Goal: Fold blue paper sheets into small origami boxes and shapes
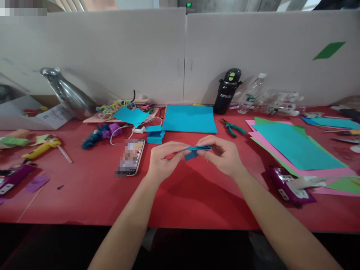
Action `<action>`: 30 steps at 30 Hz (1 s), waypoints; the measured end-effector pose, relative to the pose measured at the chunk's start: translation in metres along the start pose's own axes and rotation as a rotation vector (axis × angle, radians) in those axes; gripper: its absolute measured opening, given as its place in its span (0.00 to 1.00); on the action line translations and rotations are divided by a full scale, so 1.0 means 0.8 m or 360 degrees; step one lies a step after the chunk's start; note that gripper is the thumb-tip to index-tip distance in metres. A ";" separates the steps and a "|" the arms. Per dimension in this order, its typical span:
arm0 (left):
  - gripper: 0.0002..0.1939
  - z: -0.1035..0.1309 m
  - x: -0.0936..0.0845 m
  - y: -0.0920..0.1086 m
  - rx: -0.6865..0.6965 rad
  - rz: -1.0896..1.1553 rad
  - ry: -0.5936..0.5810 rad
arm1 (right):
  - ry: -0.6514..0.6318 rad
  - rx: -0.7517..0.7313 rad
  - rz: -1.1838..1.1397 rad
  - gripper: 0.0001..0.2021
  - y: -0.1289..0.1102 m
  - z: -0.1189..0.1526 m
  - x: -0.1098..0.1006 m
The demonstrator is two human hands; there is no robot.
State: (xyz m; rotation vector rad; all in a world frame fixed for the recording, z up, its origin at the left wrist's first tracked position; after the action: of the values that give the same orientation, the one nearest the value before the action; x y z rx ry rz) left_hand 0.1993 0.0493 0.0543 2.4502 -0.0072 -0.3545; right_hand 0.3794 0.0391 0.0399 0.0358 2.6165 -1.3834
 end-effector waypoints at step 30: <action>0.10 -0.001 -0.007 0.018 0.0166 -0.0078 0.0072 | -0.0030 -0.0196 0.0251 0.10 -0.019 -0.001 -0.023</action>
State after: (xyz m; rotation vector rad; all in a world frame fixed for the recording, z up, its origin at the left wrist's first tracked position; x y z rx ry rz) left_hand 0.1955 0.0393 0.0650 2.5648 0.0548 -0.3275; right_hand 0.3956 0.0320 0.0557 0.2069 2.6140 -1.1642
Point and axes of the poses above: each hand's wrist, its own z-axis away from the middle knuckle, its own x-axis out of the palm, y = z × x, the point moved 7 cm from there along -z, towards the middle knuckle, and after that the axes turned 2 degrees about z, right-handed, at the moved point
